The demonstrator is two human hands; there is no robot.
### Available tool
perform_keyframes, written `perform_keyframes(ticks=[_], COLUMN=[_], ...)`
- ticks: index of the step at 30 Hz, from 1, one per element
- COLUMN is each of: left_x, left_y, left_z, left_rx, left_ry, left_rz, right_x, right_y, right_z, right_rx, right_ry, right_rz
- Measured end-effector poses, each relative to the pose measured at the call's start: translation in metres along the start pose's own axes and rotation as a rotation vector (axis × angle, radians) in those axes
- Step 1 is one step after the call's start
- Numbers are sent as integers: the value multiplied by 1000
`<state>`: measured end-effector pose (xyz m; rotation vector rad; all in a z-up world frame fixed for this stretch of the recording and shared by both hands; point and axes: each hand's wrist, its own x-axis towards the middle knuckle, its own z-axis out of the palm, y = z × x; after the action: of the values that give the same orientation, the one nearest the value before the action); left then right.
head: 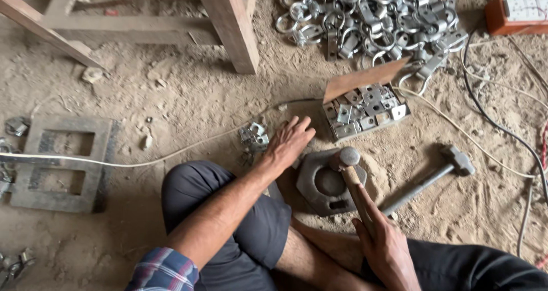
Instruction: The person assembles small metal hooks by inserting metal pins into the hook bodies and using a hammer against a metal block to secure them.
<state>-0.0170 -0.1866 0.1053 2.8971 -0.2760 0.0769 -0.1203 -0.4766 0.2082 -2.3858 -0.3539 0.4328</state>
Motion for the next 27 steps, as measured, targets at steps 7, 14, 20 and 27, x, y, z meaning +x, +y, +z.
perform_keyframes(ticks=[7, 14, 20, 27], left_x=[-4, -3, -6, -5], left_y=[-8, 7, 9, 15], left_z=[29, -15, 7, 3], left_rx=[-573, -766, -668, -575], left_ry=[194, -170, -26, -145], left_rz=[-108, -259, -79, -60], right_x=[1, 7, 9, 4], right_y=[10, 24, 31, 9], right_z=[5, 10, 15, 3], right_rx=[19, 13, -2, 17], right_ry=[-17, -78, -82, -5], right_rz=[7, 1, 13, -36])
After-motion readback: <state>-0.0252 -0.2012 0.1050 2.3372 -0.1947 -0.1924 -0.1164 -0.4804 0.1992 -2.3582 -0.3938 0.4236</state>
